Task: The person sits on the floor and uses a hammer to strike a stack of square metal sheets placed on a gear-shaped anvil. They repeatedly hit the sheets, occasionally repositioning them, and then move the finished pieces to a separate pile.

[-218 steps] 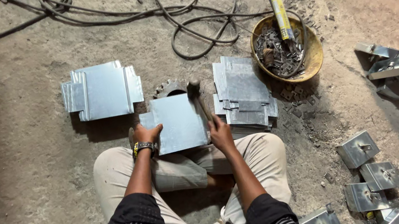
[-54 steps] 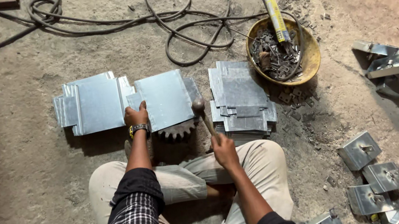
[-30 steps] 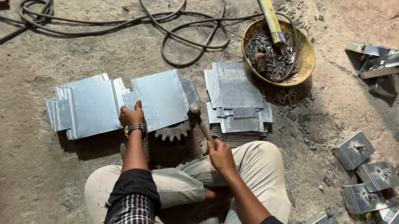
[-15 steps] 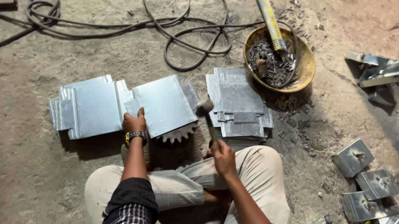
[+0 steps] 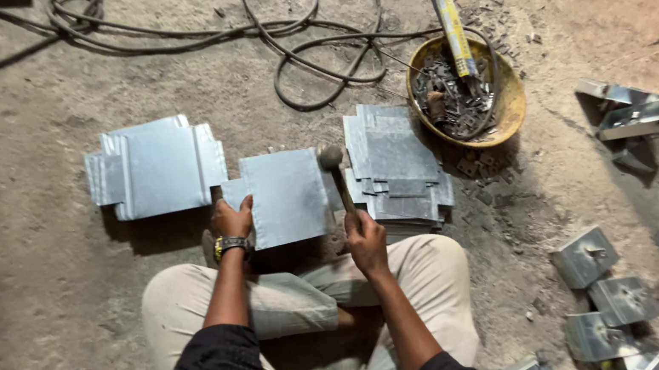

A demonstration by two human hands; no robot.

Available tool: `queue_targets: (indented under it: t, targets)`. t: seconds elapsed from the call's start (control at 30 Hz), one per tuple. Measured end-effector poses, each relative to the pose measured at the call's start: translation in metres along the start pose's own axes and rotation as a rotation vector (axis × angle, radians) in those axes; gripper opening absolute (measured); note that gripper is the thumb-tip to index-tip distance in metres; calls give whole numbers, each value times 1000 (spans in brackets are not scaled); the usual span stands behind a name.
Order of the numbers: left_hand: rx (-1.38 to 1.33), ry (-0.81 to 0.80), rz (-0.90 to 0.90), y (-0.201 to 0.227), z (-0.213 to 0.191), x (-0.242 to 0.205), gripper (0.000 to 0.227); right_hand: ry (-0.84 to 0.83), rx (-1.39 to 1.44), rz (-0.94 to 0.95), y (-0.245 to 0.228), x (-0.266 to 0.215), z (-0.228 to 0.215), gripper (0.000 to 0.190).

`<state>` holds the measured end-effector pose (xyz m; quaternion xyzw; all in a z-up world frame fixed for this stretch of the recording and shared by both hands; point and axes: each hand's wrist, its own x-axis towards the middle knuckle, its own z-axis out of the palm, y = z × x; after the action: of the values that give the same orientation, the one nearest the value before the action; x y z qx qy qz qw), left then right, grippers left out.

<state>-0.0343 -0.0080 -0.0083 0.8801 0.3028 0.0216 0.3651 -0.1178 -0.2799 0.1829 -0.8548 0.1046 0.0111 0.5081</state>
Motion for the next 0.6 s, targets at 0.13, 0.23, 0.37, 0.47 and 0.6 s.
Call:
queue_targets:
  t: [0.13, 0.23, 0.37, 0.47, 0.6]
  targets:
    - [10, 41, 48, -12, 5, -13, 68, 32, 353, -213, 0, -1, -6, 27]
    - [32, 12, -12, -21, 9, -27, 69, 68, 314, -193, 8, -2, 2, 22]
    - [13, 22, -14, -16, 7, -27, 70, -148, -214, 131, 11, 8, 8, 33]
    - [-36, 50, -13, -12, 4, -26, 68, -8, 28, 60, 6, 11, 0, 33]
    - [-11, 7, -66, -24, -4, -37, 69, 42, 273, -159, 10, -3, -8, 35]
